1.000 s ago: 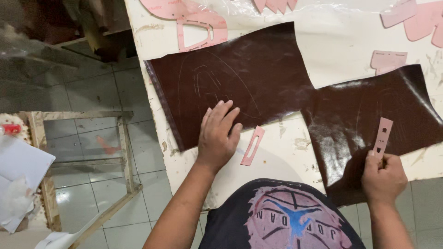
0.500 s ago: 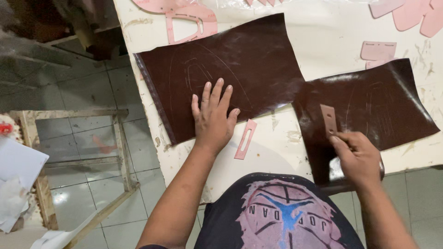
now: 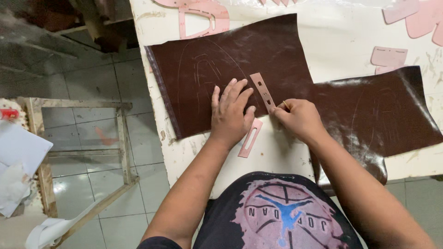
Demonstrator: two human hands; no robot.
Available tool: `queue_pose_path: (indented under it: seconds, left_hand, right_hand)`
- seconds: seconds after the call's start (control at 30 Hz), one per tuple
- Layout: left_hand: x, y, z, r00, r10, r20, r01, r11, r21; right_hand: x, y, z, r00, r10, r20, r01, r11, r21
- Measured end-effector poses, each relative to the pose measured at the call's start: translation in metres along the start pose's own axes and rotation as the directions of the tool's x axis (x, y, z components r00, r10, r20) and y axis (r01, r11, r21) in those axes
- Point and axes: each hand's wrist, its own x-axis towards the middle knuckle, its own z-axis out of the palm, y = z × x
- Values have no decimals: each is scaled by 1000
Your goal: The person places pink paper pattern templates onto dark leather sheets on a work table, aligns each template against chalk outlines, and traces around them with a pen. They reposition and swap templates across the leather pieces, then pick up a pair of scissors.
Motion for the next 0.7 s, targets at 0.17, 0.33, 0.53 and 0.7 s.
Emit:
queue_pose_path:
  seconds: [0.17, 0.33, 0.53, 0.7]
  left_hand:
    - [7, 6, 7, 1000, -9, -22, 10, 1000, 20]
    - [7, 6, 10, 1000, -28, 3, 27, 998, 57]
    - [9, 6, 10, 999, -38, 2, 38, 998, 45]
    - [11, 6, 9, 999, -48, 17, 47, 999, 25]
  right_hand:
    - [-1, 0, -2, 997, -70, -42, 61, 982, -181]
    - [6, 6, -7, 855, -477, -203, 428, 870, -243]
    - [21, 12, -7, 876, -468, -116, 436, 872, -223]
    - [22, 14, -7, 865, -488, -118, 448, 856, -257]
